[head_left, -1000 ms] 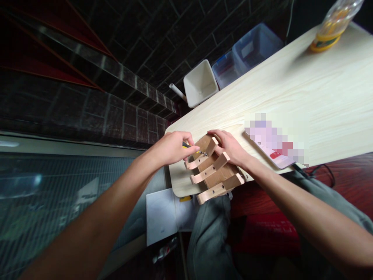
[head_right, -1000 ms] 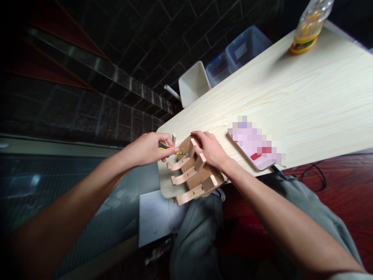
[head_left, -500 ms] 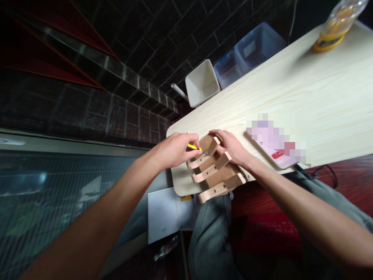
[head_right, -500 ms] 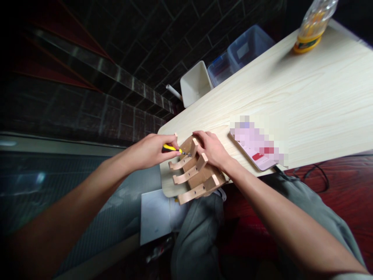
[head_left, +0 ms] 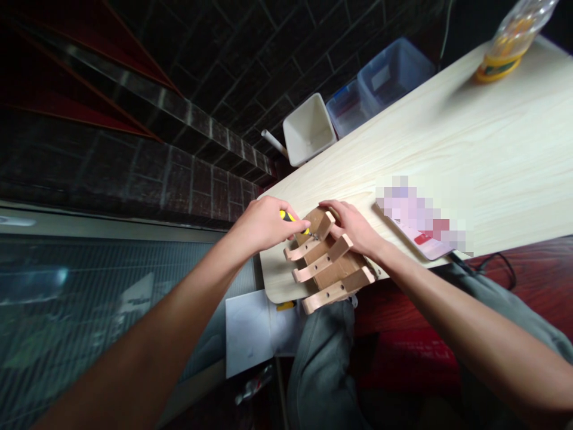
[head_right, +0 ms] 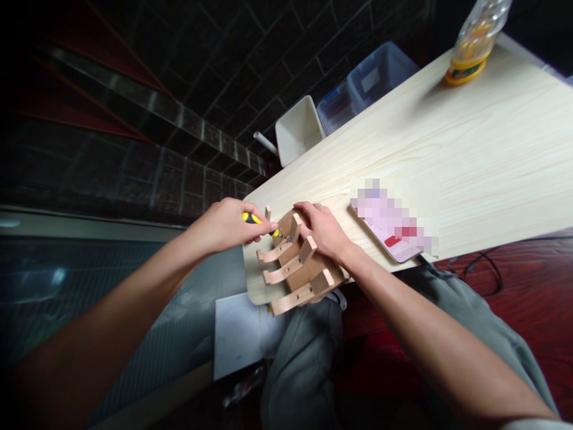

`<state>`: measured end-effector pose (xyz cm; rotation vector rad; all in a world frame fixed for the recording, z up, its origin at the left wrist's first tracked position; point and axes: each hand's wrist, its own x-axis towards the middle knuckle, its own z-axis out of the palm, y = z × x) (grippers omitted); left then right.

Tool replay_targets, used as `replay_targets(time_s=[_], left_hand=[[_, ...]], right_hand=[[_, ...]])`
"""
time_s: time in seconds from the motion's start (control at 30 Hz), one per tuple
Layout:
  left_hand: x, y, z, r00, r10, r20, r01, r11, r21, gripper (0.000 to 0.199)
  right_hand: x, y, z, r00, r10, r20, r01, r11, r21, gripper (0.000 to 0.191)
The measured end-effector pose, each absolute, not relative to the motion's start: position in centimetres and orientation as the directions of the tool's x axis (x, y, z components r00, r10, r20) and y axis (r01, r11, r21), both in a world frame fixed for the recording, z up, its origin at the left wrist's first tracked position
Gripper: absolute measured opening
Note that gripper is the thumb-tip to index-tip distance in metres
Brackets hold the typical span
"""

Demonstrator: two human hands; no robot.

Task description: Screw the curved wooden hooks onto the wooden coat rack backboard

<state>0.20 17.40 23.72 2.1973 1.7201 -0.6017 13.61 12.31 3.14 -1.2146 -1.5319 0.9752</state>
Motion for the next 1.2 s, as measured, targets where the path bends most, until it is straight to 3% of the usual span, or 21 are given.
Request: replay_targets(time_s=[0.2,0.43,0.67,1.2], left_hand=[[-0.1,17.0,23.0,0.190,0.835,-0.517,0.975,-0.221,0.000,0.043],[0.3,16.8,23.0,0.128,0.884,-0.451,0.931,-0.263,-0.252,0.056],[0.1,17.7,23.2,0.148,0.810,-0.568,0.930,-0.309,-0.199,0.049],[1.5,17.5,24.2,0.371,0.677,-0.635,0.783,-0.596,-0.178,0.036]], right_hand=[[13.6,12.5,3.0,-0.089,0.979,0.183,0.249,0.200,-0.948,0.049],[13.6,12.5,2.9,-0.089,0.977,0.193,0.243,0.209,-0.947,0.048],[13.8,12.4,3.0,-0.107,0.976,0.187,0.242,0.208,-0.948,0.049],[14.0,12.3,3.1,-0.123,0.978,0.168,0.236,0.193,-0.952,0.051]])
